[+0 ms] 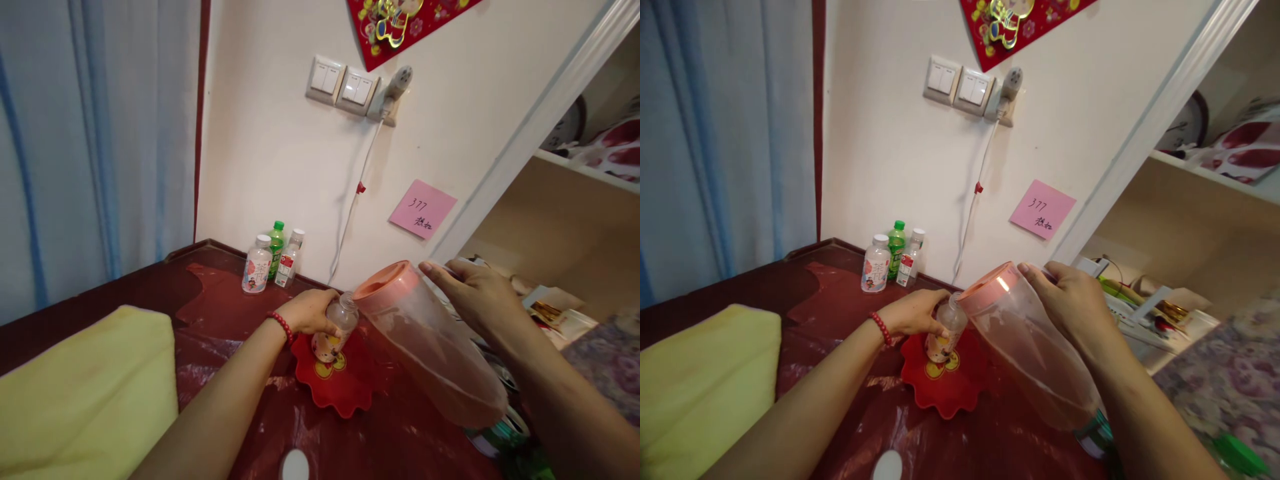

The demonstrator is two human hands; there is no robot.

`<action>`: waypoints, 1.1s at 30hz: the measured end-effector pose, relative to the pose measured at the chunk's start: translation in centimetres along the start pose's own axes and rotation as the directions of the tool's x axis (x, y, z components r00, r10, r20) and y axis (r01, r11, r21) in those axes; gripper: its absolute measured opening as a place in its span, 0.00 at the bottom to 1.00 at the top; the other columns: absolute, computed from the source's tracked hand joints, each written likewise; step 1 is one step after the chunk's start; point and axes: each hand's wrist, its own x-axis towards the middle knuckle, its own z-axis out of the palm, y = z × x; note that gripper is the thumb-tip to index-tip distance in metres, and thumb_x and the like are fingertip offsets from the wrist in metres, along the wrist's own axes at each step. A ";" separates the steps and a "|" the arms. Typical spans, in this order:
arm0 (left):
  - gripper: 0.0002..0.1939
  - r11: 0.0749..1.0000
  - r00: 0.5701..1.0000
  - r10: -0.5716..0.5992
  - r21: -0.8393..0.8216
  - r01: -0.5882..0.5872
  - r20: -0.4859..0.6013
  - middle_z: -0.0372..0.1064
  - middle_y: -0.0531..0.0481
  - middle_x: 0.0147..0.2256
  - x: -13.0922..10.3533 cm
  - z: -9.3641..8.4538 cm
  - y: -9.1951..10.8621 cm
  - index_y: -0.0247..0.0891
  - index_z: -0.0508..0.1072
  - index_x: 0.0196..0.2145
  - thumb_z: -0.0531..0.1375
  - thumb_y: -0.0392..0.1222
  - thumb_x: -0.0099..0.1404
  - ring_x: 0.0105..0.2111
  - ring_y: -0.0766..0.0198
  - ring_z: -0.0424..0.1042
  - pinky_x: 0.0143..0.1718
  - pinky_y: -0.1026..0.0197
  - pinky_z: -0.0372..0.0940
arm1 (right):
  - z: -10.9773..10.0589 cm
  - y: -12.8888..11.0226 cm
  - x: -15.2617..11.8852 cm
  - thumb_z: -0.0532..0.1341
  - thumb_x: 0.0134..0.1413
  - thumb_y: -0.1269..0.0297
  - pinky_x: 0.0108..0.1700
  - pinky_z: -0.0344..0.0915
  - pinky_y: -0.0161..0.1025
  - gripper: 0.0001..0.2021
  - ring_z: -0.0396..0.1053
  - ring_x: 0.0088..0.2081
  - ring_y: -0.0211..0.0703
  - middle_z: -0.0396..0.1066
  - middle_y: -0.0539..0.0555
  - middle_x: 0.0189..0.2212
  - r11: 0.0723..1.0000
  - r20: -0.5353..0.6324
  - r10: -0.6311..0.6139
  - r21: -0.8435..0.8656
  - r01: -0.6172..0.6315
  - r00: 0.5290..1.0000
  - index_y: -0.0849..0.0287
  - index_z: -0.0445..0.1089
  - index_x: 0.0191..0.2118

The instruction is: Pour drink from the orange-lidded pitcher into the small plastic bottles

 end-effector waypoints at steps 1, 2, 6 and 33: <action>0.33 1.000 1.000 -0.001 0.000 0.001 -0.001 0.74 0.44 0.50 0.0 0.0 0.0 0.40 0.70 0.51 0.72 0.49 0.48 0.47 0.50 0.73 0.42 0.58 0.66 | 0.0 0.0 0.0 0.51 0.50 0.31 0.24 0.50 0.38 0.31 0.56 0.20 0.39 0.55 0.48 0.14 1.000 0.005 -0.005 0.000 0.005 1.000 0.56 0.56 0.18; 0.33 1.000 1.000 -0.001 -0.001 0.001 -0.001 0.74 0.44 0.50 -0.1 0.0 0.1 0.40 0.70 0.51 0.72 0.49 0.48 0.47 0.50 0.73 0.42 0.58 0.66 | -0.1 0.0 0.0 0.51 0.50 0.31 0.24 0.50 0.38 0.31 0.57 0.20 0.39 0.56 0.48 0.14 1.000 0.009 -0.009 0.003 0.009 1.000 0.56 0.56 0.18; 0.33 1.000 1.000 -0.002 -0.014 0.002 0.001 0.74 0.44 0.50 -0.1 -0.2 0.2 0.39 0.70 0.52 0.72 0.48 0.48 0.47 0.50 0.73 0.42 0.60 0.66 | -0.1 -0.2 0.0 0.51 0.48 0.29 0.23 0.51 0.38 0.31 0.57 0.20 0.40 0.56 0.49 0.14 1.000 0.005 -0.007 0.018 0.006 1.000 0.55 0.57 0.18; 0.34 1.000 1.000 -0.004 -0.013 0.005 0.010 0.74 0.43 0.49 -0.1 -0.1 0.2 0.39 0.70 0.52 0.72 0.48 0.48 0.47 0.49 0.73 0.42 0.59 0.66 | -0.3 -0.4 0.1 0.52 0.48 0.29 0.24 0.53 0.39 0.30 0.58 0.20 0.42 0.58 0.49 0.15 1.000 0.025 0.021 0.007 -0.021 0.999 0.56 0.64 0.22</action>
